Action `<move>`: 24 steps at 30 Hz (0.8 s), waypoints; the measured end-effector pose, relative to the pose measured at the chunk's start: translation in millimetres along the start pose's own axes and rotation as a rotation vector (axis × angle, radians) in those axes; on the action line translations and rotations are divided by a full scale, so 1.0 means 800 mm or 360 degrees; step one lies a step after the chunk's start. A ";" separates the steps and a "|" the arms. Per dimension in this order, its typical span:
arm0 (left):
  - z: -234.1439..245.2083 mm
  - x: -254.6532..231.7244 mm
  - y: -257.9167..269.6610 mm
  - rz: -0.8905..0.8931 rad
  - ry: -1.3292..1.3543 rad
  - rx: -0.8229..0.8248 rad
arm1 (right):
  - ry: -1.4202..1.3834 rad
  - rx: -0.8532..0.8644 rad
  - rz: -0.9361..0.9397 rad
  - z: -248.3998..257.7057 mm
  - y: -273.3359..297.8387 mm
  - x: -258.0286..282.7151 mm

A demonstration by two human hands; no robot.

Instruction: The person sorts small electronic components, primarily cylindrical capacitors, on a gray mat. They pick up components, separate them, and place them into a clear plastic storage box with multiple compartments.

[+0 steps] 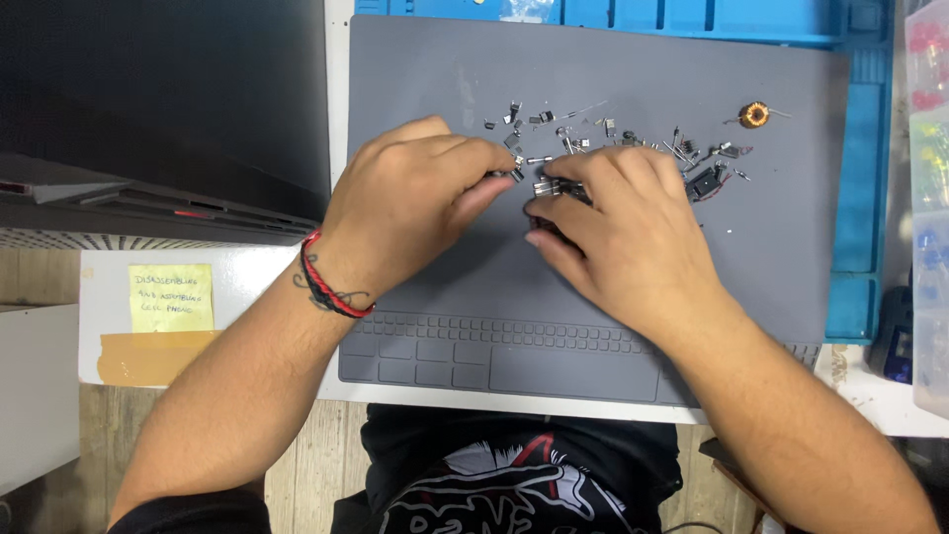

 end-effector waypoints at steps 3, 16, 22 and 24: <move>-0.001 0.002 0.002 0.0040 -0.0033 -0.0024 | 0.0078 -0.0012 0.0003 -0.002 -0.003 0.007; -0.004 -0.007 0.001 0.0006 0.0068 -0.0020 | -0.0142 -0.0159 -0.0234 0.010 0.003 -0.013; -0.011 -0.009 -0.002 0.0038 0.0186 0.0088 | -0.0143 -0.0334 -0.0298 0.046 0.027 -0.025; -0.018 -0.005 0.000 0.0092 0.0171 0.0134 | -0.0154 -0.0450 -0.0306 0.076 0.041 -0.016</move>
Point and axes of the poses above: each hand's wrist, its own y-axis away from the middle knuckle, its own z-axis out of the back of the hand, x = y × z, the point moved 6 cm from there along -y, towards the middle knuckle, and after that the axes turned 5 degrees about x, right-handed, at the moved point
